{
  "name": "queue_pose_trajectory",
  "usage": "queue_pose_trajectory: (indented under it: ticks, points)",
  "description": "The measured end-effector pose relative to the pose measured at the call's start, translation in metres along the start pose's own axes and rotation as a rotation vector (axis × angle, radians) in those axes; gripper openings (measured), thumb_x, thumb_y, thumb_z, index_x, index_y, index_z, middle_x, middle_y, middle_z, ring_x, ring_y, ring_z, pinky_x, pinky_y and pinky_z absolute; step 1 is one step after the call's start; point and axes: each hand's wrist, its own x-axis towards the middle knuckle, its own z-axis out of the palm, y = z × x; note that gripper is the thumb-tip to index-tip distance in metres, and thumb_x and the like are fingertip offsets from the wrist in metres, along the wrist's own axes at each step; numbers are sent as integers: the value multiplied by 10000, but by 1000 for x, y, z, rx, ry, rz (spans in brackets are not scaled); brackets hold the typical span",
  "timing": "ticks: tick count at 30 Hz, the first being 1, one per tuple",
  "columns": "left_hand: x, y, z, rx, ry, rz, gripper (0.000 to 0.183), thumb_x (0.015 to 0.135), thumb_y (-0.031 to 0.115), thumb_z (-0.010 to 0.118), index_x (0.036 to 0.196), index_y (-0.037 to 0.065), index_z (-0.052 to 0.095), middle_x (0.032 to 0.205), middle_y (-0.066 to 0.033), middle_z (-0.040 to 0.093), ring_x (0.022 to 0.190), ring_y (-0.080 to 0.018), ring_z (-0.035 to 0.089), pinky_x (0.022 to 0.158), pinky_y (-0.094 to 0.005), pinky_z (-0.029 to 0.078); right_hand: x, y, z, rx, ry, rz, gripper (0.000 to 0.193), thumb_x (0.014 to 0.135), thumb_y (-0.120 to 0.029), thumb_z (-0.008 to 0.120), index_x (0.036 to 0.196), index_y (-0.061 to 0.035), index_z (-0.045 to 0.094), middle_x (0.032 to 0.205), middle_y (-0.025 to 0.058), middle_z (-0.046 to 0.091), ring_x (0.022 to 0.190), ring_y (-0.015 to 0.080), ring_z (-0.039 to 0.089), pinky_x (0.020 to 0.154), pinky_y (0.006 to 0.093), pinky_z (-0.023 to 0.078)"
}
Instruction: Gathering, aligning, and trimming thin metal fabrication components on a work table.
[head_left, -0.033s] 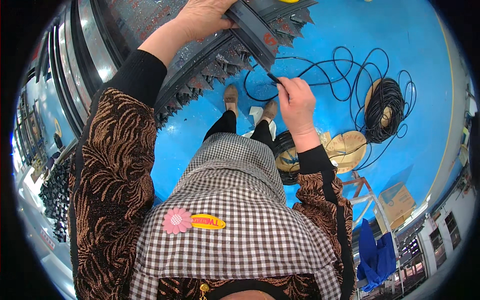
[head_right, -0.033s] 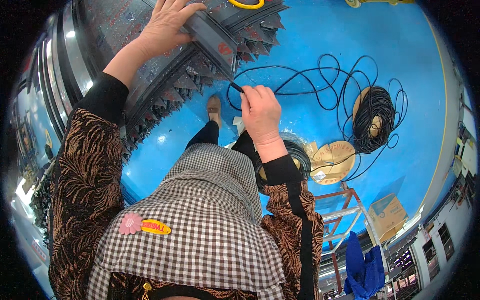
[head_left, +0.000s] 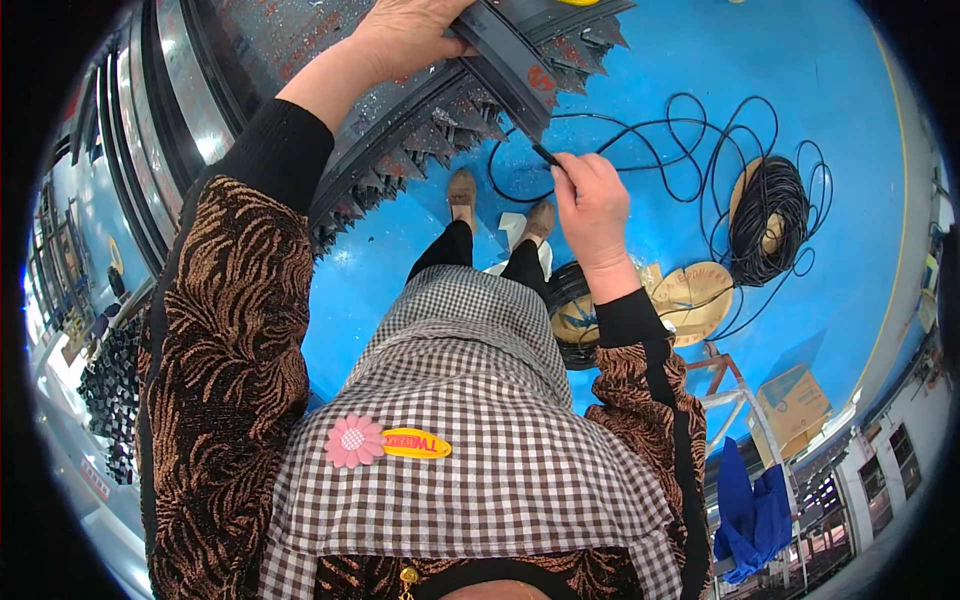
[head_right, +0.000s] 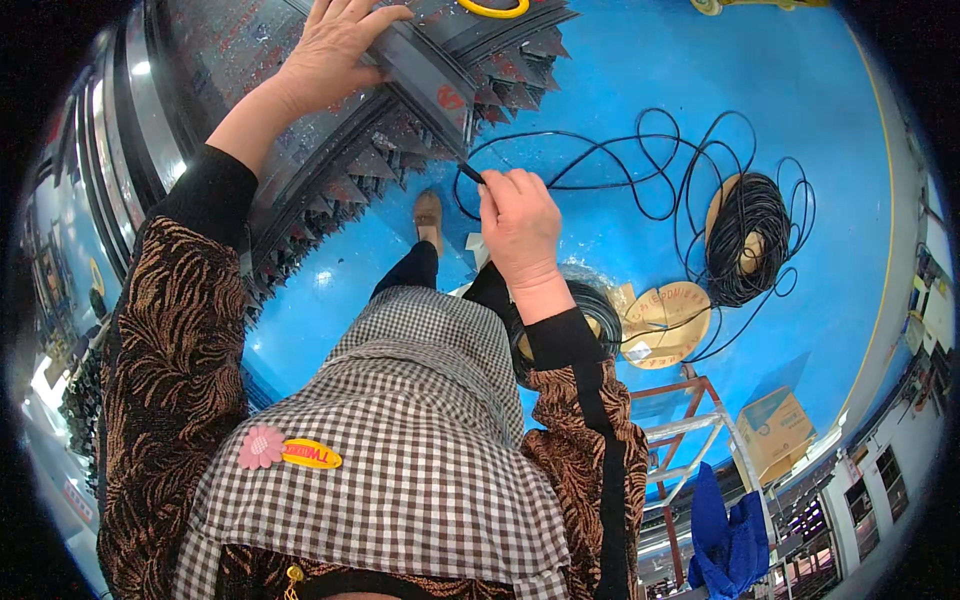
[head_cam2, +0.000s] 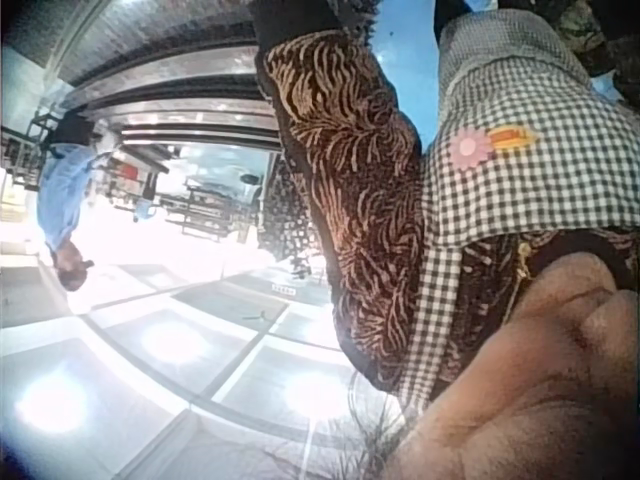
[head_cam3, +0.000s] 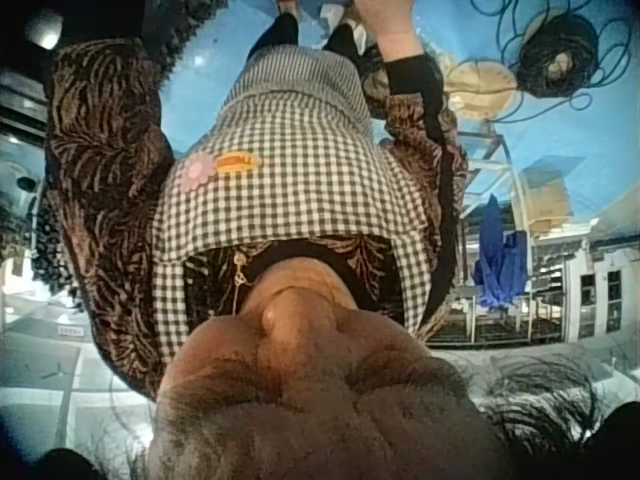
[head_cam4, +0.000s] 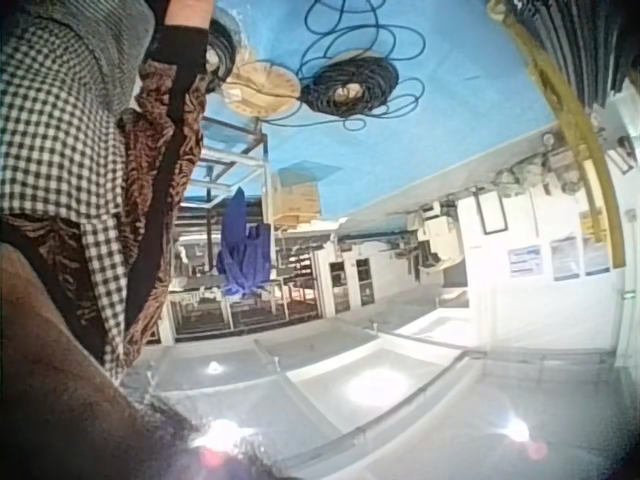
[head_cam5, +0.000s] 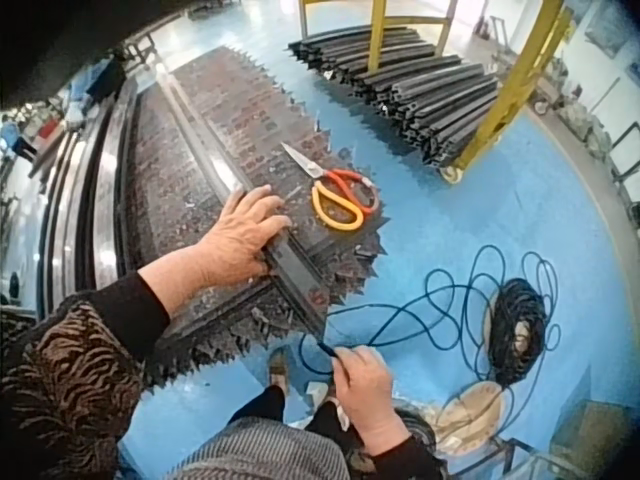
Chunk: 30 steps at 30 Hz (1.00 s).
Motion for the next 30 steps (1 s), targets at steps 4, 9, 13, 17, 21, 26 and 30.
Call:
queue_pose_trajectory:
  ticks: [4,9,13,17,21,26,30]
  points:
    - [-1,1,1,50,88,104,585,613,168,730,1137,138,471,1266,-120,369,1287,-371,256,1081,-556,156,7,-8,4,25,-2,40,152,735,-52,616,886,-66,624,748,39,559,655,211,518,603,301,431]
    - [-2,3,-3,-85,-58,-28,602,607,171,735,1146,140,469,1271,-119,367,1292,-371,254,1082,-560,152,-5,-3,1,42,-24,55,141,733,-50,616,872,-66,627,746,38,560,654,210,522,599,299,431]
    - [-1,9,-9,-117,-116,-72,608,607,175,737,1152,143,469,1270,-119,367,1293,-371,253,1082,-559,151,-6,-3,-5,-2,-37,64,136,732,-49,616,867,-64,629,745,37,562,654,209,523,598,298,431]
    - [-3,4,-5,-95,-48,-21,611,608,178,738,1156,145,470,1269,-118,367,1294,-370,252,1081,-557,151,-6,-2,-4,-2,-34,62,137,731,-47,616,866,-63,629,746,36,563,652,208,522,597,298,430]
    - [-3,0,0,-59,45,50,610,608,182,739,1156,147,472,1269,-117,367,1295,-369,253,1080,-555,152,-5,-1,-2,9,-28,57,141,729,-46,616,868,-63,629,747,36,564,650,208,520,598,298,430]
    - [-1,-2,3,-43,49,49,603,611,184,738,1152,149,476,1269,-117,368,1296,-368,253,1080,-550,155,-2,-1,-1,-39,-19,29,145,725,-44,620,869,-64,629,748,36,566,645,208,515,600,299,431]
    - [1,-5,5,-22,23,-4,598,613,180,736,1151,150,477,1269,-116,368,1298,-367,251,1082,-544,153,0,-3,-1,-152,27,-77,148,721,-43,622,867,-64,629,748,36,565,643,207,510,601,300,431]
